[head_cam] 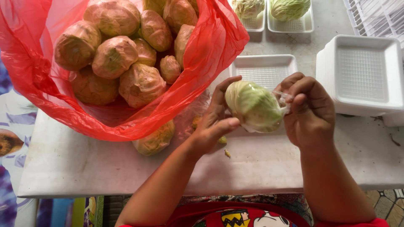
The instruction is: The person takes cabbages from a red bag, weighs them one at a time on a digital scale, wraps them in clear plastic film by hand, and places them into white plastic trays.
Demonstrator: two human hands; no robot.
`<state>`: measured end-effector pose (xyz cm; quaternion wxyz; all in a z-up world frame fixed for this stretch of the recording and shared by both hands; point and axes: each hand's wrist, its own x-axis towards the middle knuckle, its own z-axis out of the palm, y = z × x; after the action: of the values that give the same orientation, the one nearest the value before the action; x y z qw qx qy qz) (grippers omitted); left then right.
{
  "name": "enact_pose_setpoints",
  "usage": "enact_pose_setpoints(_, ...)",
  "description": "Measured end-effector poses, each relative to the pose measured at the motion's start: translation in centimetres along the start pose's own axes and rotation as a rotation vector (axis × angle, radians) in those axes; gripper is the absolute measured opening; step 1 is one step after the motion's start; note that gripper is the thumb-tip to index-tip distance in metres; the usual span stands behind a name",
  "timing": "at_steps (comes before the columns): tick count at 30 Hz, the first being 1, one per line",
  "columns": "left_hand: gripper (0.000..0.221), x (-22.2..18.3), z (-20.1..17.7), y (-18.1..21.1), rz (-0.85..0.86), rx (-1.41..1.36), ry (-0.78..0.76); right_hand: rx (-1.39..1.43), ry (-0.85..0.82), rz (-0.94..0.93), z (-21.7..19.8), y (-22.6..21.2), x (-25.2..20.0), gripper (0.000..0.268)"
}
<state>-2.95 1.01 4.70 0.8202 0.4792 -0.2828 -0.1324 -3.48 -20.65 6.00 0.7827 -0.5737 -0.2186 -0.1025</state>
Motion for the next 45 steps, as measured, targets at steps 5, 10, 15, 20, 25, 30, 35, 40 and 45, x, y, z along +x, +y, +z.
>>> enact_pose_setpoints(5,0.124,-0.1,0.3,-1.5,-0.222,-0.09,0.034,-0.425,-0.09,-0.111,1.8,-0.5,-0.5,0.025)
enact_pose_setpoints(10,0.082,-0.3,1.4,-0.2,0.047,0.197,0.234,-0.323,-0.323,0.078,2.5,-1.0,-0.6,0.023)
enact_pose_setpoints(15,0.075,-0.4,1.3,-0.4,0.153,0.12,0.185,-0.442,-0.088,-0.059,3.0,-0.7,-0.8,0.022)
enact_pose_setpoints(20,0.071,-0.3,1.4,-0.7,0.303,0.256,0.195,-0.571,0.245,-0.183,3.3,0.5,-0.8,0.028)
enact_pose_setpoints(25,0.07,0.0,1.4,-0.6,0.433,0.108,0.113,-0.238,0.371,-0.004,3.8,0.5,-0.2,0.02)
enact_pose_setpoints(30,0.082,-0.2,0.8,0.0,0.299,-0.032,0.068,0.39,0.248,0.268,1.8,0.1,-0.3,0.011)
enact_pose_setpoints(35,0.096,0.0,-0.1,-1.3,-0.272,-0.35,0.183,0.374,0.126,0.217,-0.1,0.3,-0.3,0.024)
enact_pose_setpoints(40,0.077,0.2,1.1,-0.8,-0.415,-0.352,0.26,0.519,0.011,0.437,-1.3,-0.2,0.2,0.016)
enact_pose_setpoints(45,0.084,0.4,1.8,0.8,-0.52,-0.181,0.306,0.379,-0.166,0.54,-2.7,-0.1,-0.4,0.027)
